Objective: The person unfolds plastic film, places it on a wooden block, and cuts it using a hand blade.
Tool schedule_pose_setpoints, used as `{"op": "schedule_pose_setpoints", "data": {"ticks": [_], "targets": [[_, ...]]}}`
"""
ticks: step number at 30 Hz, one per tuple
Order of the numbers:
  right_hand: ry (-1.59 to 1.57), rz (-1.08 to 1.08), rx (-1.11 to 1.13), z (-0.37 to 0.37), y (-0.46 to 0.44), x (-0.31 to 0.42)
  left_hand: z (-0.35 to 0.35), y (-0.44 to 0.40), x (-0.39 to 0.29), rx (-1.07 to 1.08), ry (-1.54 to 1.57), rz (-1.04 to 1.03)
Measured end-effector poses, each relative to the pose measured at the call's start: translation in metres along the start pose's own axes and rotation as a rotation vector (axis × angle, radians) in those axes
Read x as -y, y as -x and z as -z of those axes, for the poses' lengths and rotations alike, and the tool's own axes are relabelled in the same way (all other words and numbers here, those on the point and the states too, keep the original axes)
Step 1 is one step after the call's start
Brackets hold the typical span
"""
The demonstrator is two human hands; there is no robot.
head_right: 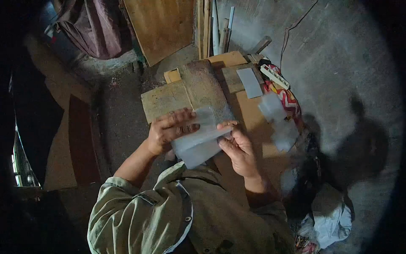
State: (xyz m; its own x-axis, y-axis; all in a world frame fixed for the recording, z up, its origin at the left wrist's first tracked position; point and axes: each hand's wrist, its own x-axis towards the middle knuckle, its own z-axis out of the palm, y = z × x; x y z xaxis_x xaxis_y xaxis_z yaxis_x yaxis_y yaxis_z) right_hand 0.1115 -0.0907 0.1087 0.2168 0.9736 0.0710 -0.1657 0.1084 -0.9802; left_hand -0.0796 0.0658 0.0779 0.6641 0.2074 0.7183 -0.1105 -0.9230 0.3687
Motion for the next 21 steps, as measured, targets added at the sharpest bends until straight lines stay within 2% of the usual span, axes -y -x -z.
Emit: {"op": "schedule_pose_setpoints", "data": {"ticks": [2,6,8,11,14,15,16,18,19,20,21], "targets": [[0.081,0.109,0.019,0.000,-0.005,-0.003,0.001,-0.004,-0.011,-0.010,0.004,-0.019],[0.016,0.068,-0.016,-0.006,-0.009,-0.004,-0.001,0.003,-0.019,-0.053,0.039,-0.047],[-0.097,-0.010,0.129,0.001,-0.010,-0.009,-0.002,0.005,-0.019,-0.066,0.039,-0.058],[-0.138,-0.086,0.096,-0.006,-0.010,-0.003,-0.001,0.009,-0.023,-0.041,0.038,-0.096],[-0.112,-0.033,0.124,-0.003,-0.010,-0.008,-0.006,0.013,-0.022,-0.070,0.100,-0.085],[-0.112,-0.036,0.127,-0.004,-0.010,-0.008,-0.007,0.016,-0.018,-0.078,0.219,-0.066],[-0.060,-0.008,0.063,-0.006,-0.009,-0.008,-0.009,0.017,-0.021,-0.080,0.217,-0.064],[-0.005,0.021,0.002,-0.011,-0.009,-0.006,-0.018,0.019,-0.035,-0.305,0.570,0.485],[-0.002,0.045,-0.068,-0.014,-0.008,-0.005,-0.022,0.022,-0.040,-0.349,0.929,0.735],[0.000,0.066,-0.138,-0.016,-0.008,-0.005,-0.027,0.027,-0.038,-0.351,0.930,0.737],[0.056,0.137,-0.141,-0.016,-0.008,-0.006,-0.031,0.032,-0.034,-0.370,1.103,0.697]]}}
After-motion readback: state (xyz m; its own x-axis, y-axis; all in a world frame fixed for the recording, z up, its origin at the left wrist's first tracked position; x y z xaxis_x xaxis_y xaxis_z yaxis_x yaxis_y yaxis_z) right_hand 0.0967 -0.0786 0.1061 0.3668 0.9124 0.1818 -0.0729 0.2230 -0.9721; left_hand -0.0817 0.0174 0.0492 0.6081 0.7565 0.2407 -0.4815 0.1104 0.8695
